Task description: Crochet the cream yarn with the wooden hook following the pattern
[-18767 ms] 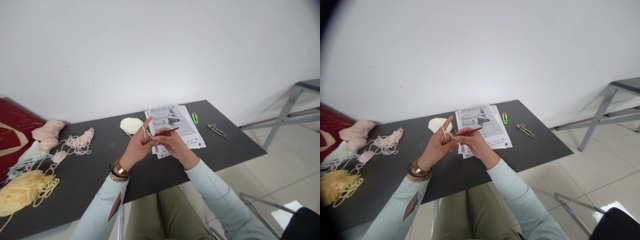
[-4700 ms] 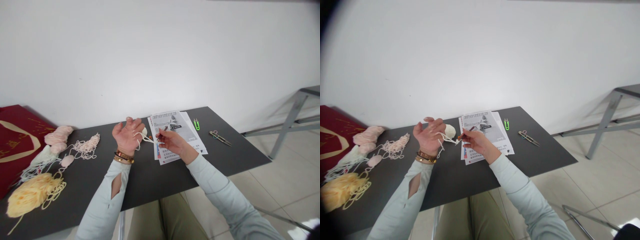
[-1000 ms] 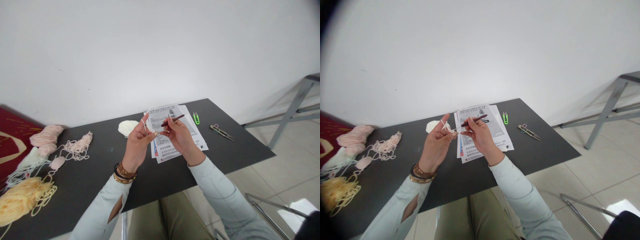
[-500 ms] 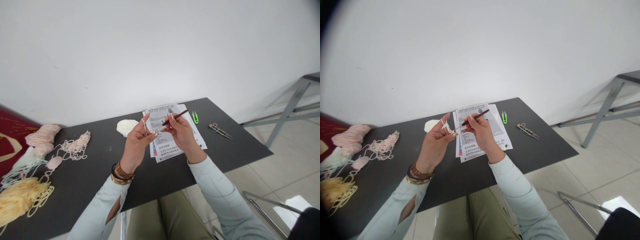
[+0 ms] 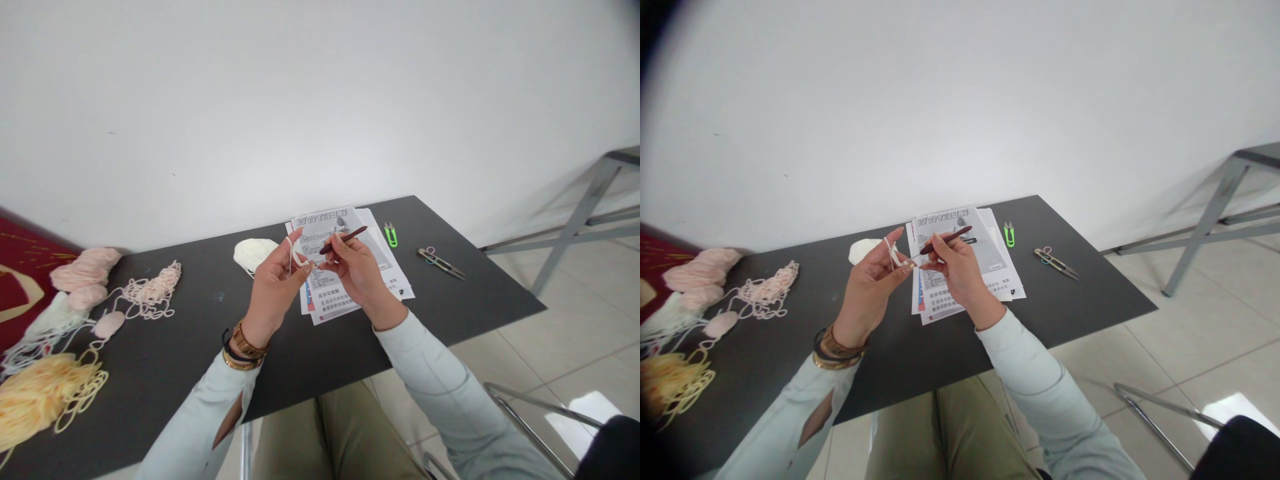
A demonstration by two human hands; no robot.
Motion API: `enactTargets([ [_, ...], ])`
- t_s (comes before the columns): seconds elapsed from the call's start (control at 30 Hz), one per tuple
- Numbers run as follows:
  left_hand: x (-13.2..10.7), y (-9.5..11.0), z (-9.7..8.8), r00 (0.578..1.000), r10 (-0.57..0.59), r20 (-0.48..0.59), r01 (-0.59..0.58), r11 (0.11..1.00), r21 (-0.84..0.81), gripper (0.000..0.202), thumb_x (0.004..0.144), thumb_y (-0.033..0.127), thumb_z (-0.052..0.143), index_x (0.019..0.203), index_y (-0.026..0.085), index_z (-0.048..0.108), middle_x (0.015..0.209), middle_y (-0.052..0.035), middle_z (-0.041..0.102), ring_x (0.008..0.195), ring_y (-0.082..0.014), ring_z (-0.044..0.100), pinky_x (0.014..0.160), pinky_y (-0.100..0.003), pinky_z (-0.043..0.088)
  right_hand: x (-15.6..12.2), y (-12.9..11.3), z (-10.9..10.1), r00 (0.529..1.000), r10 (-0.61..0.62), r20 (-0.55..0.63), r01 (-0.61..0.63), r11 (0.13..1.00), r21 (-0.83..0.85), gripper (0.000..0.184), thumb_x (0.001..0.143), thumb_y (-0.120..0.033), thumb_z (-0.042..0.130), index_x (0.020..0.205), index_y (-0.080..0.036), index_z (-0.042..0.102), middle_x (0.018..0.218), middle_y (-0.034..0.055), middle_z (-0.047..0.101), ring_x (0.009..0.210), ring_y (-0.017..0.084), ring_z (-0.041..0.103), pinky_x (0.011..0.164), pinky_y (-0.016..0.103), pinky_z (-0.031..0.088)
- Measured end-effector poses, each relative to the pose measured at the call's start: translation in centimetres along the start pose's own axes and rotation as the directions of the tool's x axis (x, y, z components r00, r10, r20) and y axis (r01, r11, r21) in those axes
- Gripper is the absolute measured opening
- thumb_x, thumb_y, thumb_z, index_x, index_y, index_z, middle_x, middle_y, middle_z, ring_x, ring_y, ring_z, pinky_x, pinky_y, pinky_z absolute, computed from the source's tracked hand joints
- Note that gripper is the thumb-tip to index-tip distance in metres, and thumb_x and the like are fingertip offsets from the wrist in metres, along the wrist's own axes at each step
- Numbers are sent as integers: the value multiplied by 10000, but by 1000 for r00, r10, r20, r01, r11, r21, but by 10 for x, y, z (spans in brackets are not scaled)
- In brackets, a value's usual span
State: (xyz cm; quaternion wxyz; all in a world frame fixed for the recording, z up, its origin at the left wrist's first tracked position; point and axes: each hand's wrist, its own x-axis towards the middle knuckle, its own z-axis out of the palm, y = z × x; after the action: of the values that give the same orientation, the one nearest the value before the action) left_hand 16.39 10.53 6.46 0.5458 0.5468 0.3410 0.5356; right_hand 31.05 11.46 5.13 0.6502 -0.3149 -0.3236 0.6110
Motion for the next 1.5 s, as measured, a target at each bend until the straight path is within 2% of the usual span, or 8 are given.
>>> enactTargets([
  [0.13, 4, 4, -6, 991, -91, 98, 90, 996, 19, 421, 698, 187, 739, 1114, 190, 674, 827, -25, 687, 816, -164, 619, 815, -312, 491, 1, 2, -2, 998, -43, -35, 42, 999, -18, 209, 700, -383, 747, 716, -200, 646, 644, -42, 556, 561, 76, 490, 532, 206, 557],
  [0.27, 6, 5, -6, 995, -70, 69, 72, 997, -35, 358, 696, 181, 741, 1051, 196, 701, 750, -14, 691, 835, -180, 638, 836, -331, 495, 2, 1, -3, 999, -26, -24, 25, 999, -22, 203, 700, -373, 749, 718, -195, 653, 635, -42, 550, 559, 75, 488, 519, 202, 560],
  [0.53, 5, -3, 0, 994, 30, -103, -40, 994, -101, 612, 713, 167, 735, 1291, 258, 553, 964, -15, 706, 968, -185, 643, 893, -322, 499, -4, 6, 4, 1000, 11, 22, -10, 998, -58, 196, 638, -264, 797, 791, -202, 691, 718, -36, 654, 663, 92, 616, 628, 204, 563],
  [0.67, 5, -8, -1, 994, 9, -109, -26, 986, -163, 637, 715, 160, 736, 1308, 269, 531, 1031, -14, 703, 981, -173, 644, 895, -303, 501, -6, 13, 6, 1000, -10, 18, 11, 997, -78, 153, 644, -240, 792, 752, -195, 694, 743, -23, 685, 711, 113, 654, 685, 228, 562],
  [0.9, 4, -12, 2, 995, -24, -92, 7, 984, -180, 651, 721, 172, 732, 1325, 272, 509, 1110, -37, 697, 1009, -177, 643, 896, -307, 491, -5, 18, 7, 994, 72, 84, -70, 997, -25, 159, 643, -227, 784, 769, -203, 690, 756, -32, 692, 723, 115, 660, 705, 253, 560],
  [1.03, 5, -9, -2, 996, -84, -30, 76, 976, -202, 663, 722, 193, 735, 1337, 248, 495, 1024, -48, 726, 920, -163, 668, 870, -309, 492, -4, 17, 4, 998, -35, 43, 40, 993, -107, 150, 638, -233, 785, 757, -209, 697, 756, -22, 706, 707, 135, 658, 675, 275, 552],
  [1.17, 7, -2, -9, 982, -184, 35, 187, 963, -192, 671, 723, 239, 735, 1346, 199, 490, 826, -38, 743, 719, -137, 664, 746, -289, 518, -2, 14, 0, 987, -160, 5, 158, 965, -208, 158, 610, -234, 804, 734, -225, 706, 751, -18, 708, 714, 155, 649, 714, 308, 537],
  [1.5, 5, -5, -3, 999, 1, -46, 5, 991, 136, 715, 734, 219, 698, 1395, 232, 425, 706, 35, 674, 672, -117, 600, 713, -273, 496, -1, 14, 3, 991, -132, 20, 133, 978, -159, 179, 604, -216, 808, 739, -215, 690, 712, -31, 694, 673, 144, 636, 699, 304, 511],
])
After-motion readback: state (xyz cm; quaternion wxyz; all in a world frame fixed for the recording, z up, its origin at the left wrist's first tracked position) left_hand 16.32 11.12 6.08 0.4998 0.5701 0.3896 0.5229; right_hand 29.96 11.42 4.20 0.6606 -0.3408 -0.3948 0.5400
